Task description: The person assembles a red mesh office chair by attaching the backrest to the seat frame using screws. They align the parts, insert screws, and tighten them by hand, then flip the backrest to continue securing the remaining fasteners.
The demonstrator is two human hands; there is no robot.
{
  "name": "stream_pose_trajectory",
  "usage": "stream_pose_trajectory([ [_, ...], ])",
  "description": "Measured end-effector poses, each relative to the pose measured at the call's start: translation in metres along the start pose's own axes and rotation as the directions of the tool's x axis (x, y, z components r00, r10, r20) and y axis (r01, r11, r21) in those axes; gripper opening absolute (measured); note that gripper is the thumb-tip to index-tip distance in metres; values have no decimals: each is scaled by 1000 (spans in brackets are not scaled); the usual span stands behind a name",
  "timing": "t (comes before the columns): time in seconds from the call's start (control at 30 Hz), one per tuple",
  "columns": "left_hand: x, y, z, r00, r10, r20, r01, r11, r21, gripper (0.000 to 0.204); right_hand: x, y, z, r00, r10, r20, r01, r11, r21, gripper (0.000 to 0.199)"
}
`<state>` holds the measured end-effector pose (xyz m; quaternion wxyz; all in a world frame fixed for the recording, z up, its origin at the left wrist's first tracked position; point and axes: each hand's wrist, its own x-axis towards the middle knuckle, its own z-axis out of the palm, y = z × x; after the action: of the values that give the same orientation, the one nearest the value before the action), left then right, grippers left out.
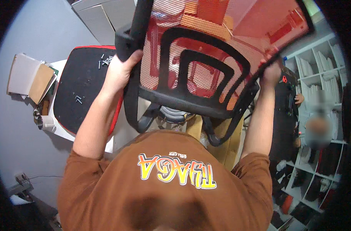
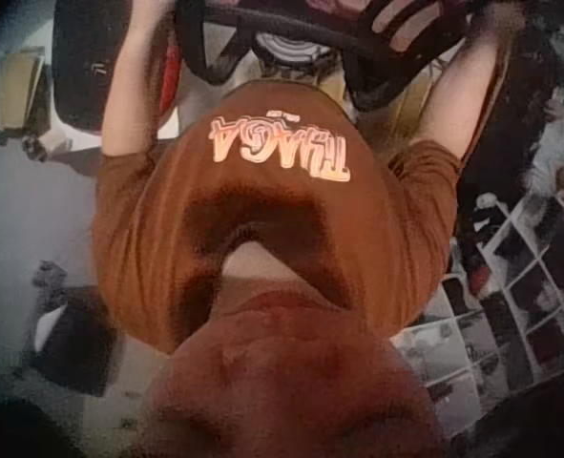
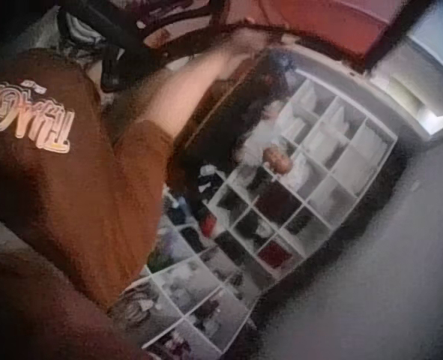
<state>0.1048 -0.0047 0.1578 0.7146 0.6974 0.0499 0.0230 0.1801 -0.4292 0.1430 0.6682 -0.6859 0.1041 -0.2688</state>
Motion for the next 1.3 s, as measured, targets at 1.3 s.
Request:
stream_pose_trajectory([
  [1.3, -39, 12, -53, 922, -387, 18, 383, 919, 95, 53, -54, 100, 86, 836, 546, -51, -531, 783, -325, 64],
])
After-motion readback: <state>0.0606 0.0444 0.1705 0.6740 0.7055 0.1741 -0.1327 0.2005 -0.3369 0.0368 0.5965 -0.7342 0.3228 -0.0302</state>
